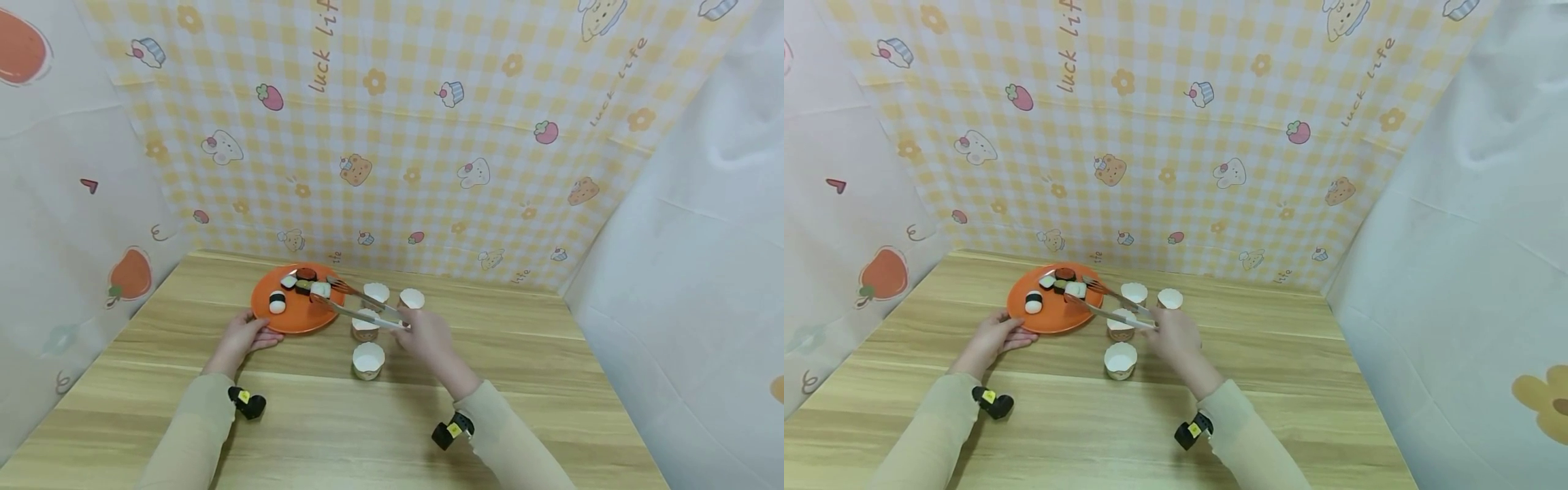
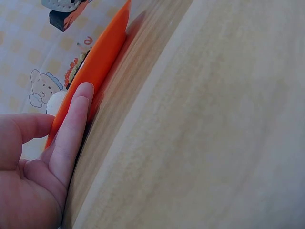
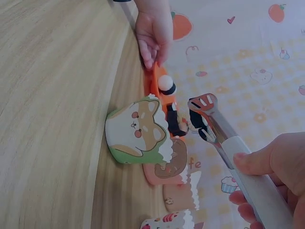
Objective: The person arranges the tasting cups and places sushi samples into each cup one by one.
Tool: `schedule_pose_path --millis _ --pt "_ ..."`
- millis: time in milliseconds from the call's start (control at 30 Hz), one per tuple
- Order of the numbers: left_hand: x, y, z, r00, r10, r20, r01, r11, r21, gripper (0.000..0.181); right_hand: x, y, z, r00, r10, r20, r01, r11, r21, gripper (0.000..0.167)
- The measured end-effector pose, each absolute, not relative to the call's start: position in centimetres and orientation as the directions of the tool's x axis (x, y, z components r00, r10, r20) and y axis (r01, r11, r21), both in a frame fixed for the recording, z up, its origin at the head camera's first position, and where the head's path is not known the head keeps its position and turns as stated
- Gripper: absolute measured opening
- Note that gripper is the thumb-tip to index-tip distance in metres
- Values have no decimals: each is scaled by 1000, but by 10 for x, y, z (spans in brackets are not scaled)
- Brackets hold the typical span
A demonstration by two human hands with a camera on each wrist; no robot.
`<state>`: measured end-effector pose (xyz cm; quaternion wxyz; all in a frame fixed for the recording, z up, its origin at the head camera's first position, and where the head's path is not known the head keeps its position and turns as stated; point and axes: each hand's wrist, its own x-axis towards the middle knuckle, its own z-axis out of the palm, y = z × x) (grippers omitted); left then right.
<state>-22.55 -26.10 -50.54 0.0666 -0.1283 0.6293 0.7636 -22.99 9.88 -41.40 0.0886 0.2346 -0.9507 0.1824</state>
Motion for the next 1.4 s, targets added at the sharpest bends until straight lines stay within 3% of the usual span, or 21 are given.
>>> schedule_pose_path --millis 167,567,1400 --pt "-224 -261 -506 -960 -54 -273 -258 -200 945 51 -229 105 -413 -889 -392 237 -451 837 -308 40" --pt "-226 -261 -506 -962 -55 -267 -251 -198 947 50 -228 116 -412 -895 -361 263 -430 856 -286 37" --pt "-225 -261 -506 -960 -61 -273 -257 -199 946 49 -228 145 -412 -945 -218 243 -299 876 -378 41"
